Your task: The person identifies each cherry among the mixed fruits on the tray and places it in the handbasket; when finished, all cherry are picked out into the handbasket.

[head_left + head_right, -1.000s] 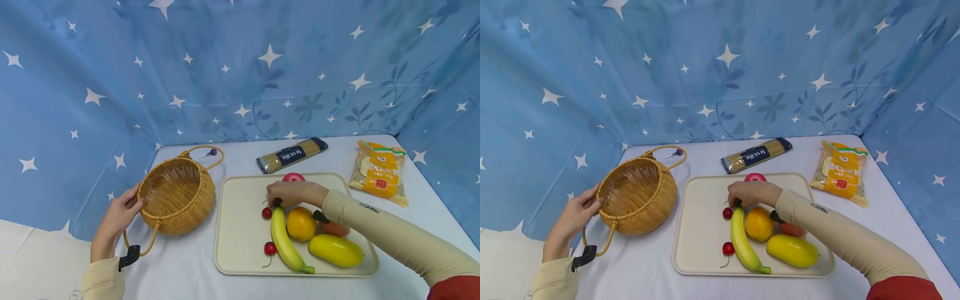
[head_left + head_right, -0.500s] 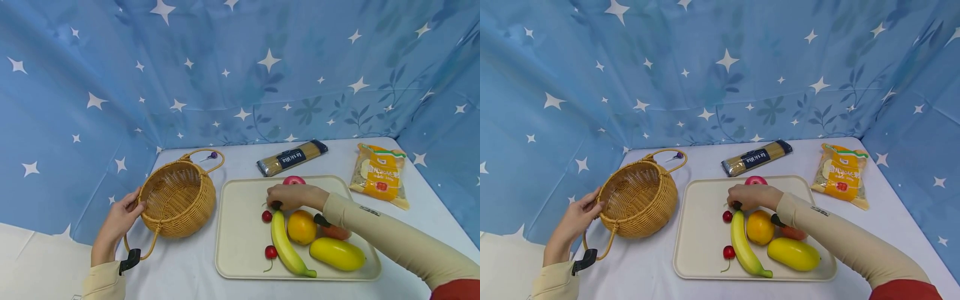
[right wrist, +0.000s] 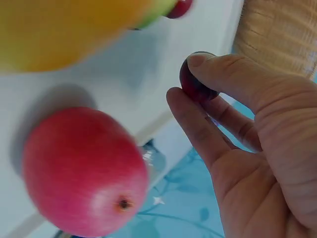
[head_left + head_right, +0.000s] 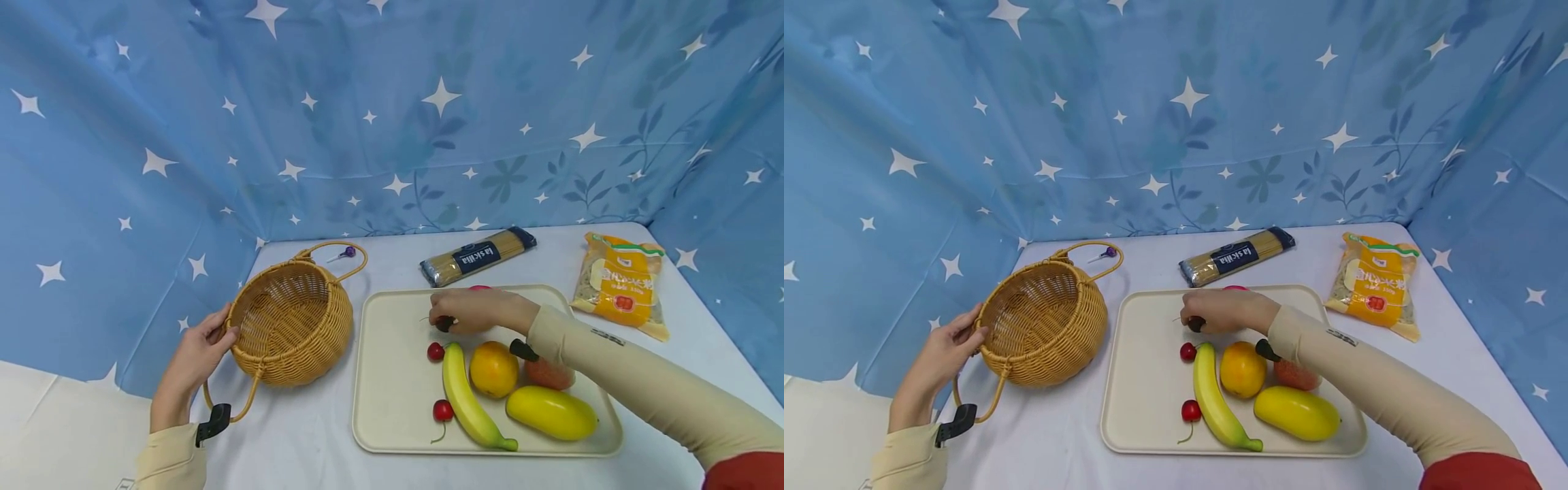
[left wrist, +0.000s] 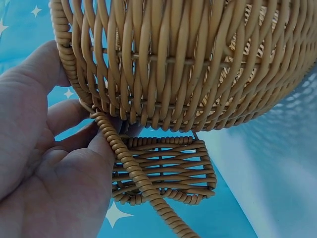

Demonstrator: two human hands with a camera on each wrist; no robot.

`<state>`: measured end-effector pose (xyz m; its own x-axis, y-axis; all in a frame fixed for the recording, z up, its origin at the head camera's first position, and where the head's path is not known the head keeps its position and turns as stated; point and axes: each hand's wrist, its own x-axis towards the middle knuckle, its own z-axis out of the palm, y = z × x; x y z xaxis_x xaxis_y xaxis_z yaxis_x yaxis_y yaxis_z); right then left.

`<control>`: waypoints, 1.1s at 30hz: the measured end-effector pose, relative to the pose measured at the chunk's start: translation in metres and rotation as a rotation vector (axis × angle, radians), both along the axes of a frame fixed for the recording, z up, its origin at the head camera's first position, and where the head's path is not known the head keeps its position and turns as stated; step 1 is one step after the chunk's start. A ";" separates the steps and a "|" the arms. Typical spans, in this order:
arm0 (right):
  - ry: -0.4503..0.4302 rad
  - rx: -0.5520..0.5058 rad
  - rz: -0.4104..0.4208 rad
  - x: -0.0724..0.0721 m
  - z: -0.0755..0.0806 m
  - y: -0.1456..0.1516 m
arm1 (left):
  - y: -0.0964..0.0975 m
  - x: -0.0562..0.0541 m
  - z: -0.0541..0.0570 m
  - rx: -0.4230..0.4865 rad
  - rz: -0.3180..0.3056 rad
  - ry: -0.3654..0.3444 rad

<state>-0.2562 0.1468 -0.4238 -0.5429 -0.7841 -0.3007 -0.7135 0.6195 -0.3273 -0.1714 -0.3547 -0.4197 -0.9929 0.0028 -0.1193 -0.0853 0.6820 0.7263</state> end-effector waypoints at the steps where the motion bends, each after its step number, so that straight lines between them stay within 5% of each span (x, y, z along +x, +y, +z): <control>1: -0.001 -0.015 0.000 -0.001 0.003 -0.001 | 0.000 0.000 0.000 0.002 0.002 -0.001; 21: 0.053 -0.381 0.132 -0.011 0.077 -0.042 | 0.000 -0.003 0.002 0.038 0.015 -0.026; 33: 0.090 -0.562 0.170 -0.004 0.089 -0.099 | -0.001 -0.002 -0.003 0.022 0.003 -0.028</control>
